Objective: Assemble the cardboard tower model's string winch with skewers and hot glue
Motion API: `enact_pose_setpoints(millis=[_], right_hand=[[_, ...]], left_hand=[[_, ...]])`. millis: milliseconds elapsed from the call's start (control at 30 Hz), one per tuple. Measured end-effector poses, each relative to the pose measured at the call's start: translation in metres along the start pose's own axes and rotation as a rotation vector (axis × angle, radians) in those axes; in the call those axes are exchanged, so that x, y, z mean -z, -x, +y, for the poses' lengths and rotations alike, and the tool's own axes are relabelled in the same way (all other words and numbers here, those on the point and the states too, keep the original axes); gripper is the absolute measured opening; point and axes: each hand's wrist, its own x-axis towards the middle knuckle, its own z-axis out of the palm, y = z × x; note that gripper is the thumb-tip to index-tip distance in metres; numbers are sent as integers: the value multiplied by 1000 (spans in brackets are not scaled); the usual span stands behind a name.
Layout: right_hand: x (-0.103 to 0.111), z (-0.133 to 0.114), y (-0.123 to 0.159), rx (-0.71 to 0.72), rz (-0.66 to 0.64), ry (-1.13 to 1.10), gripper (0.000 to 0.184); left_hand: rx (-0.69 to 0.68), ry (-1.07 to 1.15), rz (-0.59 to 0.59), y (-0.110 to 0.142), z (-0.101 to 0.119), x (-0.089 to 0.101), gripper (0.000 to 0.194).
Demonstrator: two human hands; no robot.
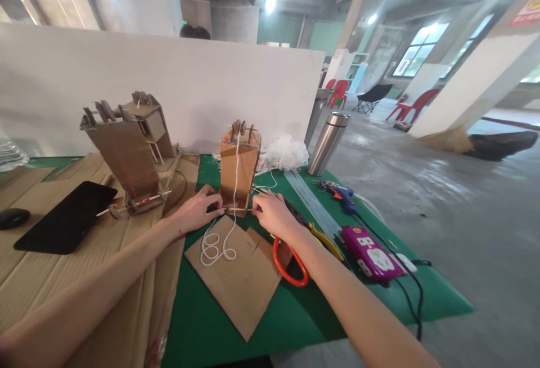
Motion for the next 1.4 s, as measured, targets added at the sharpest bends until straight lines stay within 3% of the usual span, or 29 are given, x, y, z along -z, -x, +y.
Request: enact_pose_setpoints(millis=[267,1000,1400], right_hand=[[-1,-1,-2,-6,-5,-20,15],[-1,-2,-2,-30,-4,-48,12],[-5,4,-2,-31,-1,-55,14]], left_hand=[[-65,21,-57,-1,0,-2,12],[-83,135,12,0,0,-1,9],[-83,23,20,3,-3,-3,15]])
